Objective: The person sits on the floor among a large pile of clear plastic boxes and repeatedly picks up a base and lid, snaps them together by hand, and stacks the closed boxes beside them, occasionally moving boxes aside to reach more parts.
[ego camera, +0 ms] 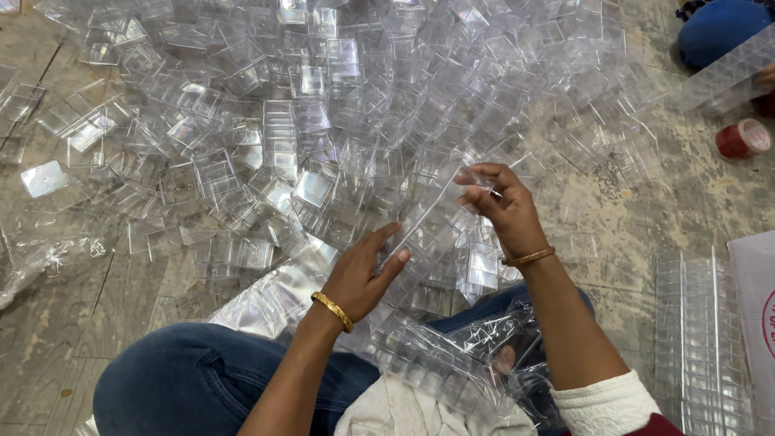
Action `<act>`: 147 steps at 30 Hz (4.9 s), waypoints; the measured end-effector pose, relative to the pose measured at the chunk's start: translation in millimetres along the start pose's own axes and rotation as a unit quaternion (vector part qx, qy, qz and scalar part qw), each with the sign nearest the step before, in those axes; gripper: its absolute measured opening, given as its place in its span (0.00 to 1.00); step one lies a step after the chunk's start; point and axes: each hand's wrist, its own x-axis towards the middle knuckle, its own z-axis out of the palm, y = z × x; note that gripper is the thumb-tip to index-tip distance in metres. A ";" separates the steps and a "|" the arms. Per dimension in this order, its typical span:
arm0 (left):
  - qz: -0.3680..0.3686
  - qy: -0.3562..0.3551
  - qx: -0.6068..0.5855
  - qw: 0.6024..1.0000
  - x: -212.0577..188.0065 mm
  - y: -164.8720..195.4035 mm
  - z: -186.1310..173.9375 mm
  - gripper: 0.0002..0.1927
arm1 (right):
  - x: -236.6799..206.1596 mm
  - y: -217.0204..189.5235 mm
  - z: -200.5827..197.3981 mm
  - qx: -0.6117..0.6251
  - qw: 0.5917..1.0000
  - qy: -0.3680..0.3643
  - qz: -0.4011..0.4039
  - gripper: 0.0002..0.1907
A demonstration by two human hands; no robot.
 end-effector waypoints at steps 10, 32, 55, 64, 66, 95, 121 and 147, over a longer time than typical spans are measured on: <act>-0.044 0.176 -0.040 0.983 4.3 -19.0 -7.1 0.40 | 44.6 3.8 44.3 -0.057 0.997 0.016 0.049 0.24; -0.122 0.053 -0.066 0.989 8.4 -13.2 8.1 0.42 | 25.1 -16.9 5.8 0.257 0.946 0.197 0.020 0.38; 0.019 0.035 0.002 0.999 5.4 -10.1 9.3 0.38 | -26.4 129.7 -155.1 -0.643 0.749 0.028 0.160 0.53; -0.002 -0.008 -0.031 0.999 7.1 -1.5 8.3 0.39 | -20.7 73.5 -131.0 -0.174 0.912 0.349 0.126 0.40; -0.014 -0.035 -0.046 0.998 8.0 -2.1 9.6 0.39 | -25.4 38.9 -100.8 0.171 0.918 0.342 0.107 0.49; -0.010 -0.141 -0.025 0.990 12.8 -13.8 13.9 0.40 | -64.0 -6.8 -25.6 0.059 0.980 0.142 0.125 0.34; -0.044 0.065 -0.067 0.995 15.8 -16.5 -57.7 0.44 | -97.7 15.5 -45.0 0.040 0.969 0.018 0.242 0.49; -0.147 0.030 -0.387 0.910 15.4 -7.7 36.7 0.71 | -119.0 24.1 39.6 0.095 0.984 -0.054 0.138 0.42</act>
